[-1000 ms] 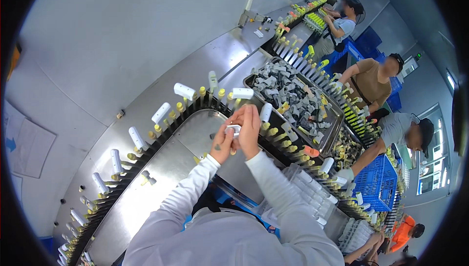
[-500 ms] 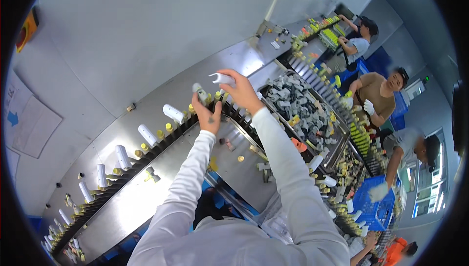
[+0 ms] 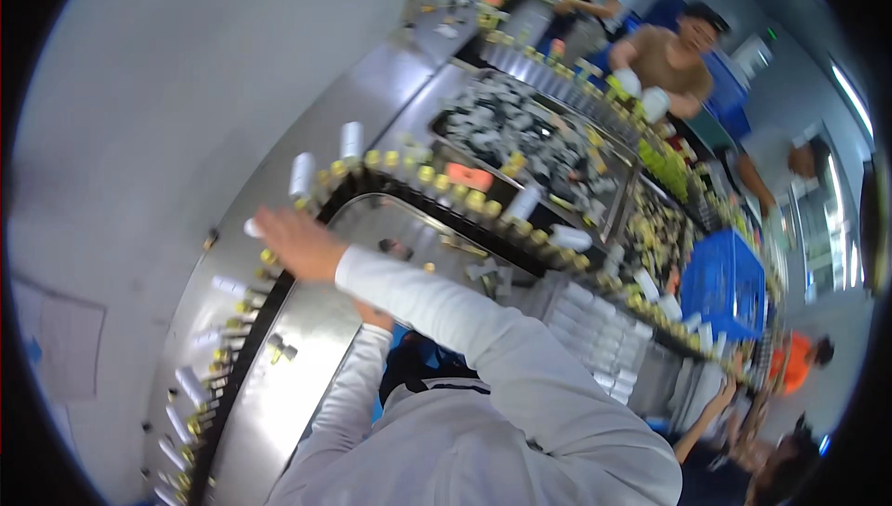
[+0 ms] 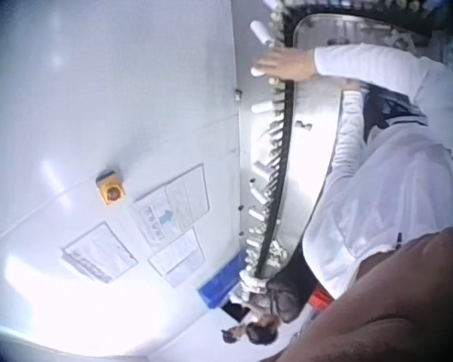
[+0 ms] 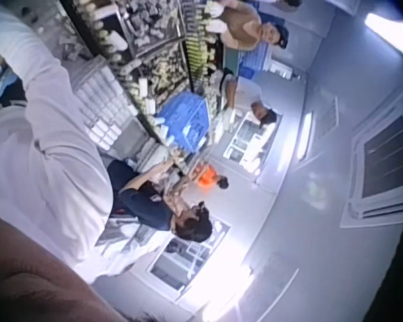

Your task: The person unloads components from a plastic blister tray and mounts them onto the upright pegs of a moving conveyor line by hand.

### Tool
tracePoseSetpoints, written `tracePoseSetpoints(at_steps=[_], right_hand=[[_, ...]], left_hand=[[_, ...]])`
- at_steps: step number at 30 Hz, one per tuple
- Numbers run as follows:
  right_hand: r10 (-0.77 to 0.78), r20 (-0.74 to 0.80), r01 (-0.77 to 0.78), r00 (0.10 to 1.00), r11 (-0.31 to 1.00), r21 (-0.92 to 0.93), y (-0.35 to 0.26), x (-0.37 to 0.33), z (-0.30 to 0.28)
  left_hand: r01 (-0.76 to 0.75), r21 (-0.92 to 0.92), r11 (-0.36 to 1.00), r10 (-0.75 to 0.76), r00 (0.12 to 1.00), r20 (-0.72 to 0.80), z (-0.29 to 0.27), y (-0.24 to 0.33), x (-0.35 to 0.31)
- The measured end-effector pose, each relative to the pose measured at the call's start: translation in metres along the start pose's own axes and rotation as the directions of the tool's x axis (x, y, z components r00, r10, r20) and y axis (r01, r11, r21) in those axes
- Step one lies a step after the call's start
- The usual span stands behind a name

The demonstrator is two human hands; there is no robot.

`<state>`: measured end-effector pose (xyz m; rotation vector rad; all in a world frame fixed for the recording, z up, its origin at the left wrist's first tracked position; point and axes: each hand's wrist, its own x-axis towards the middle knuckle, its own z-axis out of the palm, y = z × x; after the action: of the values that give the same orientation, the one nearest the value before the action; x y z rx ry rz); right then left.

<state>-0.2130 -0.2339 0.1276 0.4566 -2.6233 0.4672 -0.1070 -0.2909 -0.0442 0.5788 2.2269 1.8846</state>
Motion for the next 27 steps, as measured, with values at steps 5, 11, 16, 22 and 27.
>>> tracePoseSetpoints(at_steps=[5,11,16,22,27], right_hand=[[0.235,-0.136,-0.145,0.962,0.87,0.472,-0.063,-0.185,-0.101],[0.746,-0.644,-0.964,0.169,0.261,0.05,-0.109,-0.481,-0.228],[0.895,-0.409,-0.978,0.177,0.115,-0.173,-0.146,-0.587,-0.255],[0.891,-0.39,-0.973,0.233,0.214,-0.092,-0.156,-0.586,-0.257],[0.905,-0.188,-0.911,0.38,0.332,-0.244,-0.142,-0.583,-0.276]], left_hand=[[-0.517,-0.361,0.776,0.558,0.298,0.774,0.111,0.117,-0.076],[-0.836,-0.444,0.321,0.652,-0.146,0.744,0.179,0.152,-0.162],[-0.771,-0.384,0.508,0.467,-0.127,0.875,0.205,0.184,-0.176],[-0.914,-0.022,0.404,0.575,0.235,0.784,0.294,0.185,-0.148],[-0.931,0.119,0.345,0.377,0.254,0.891,0.313,0.195,-0.128]])
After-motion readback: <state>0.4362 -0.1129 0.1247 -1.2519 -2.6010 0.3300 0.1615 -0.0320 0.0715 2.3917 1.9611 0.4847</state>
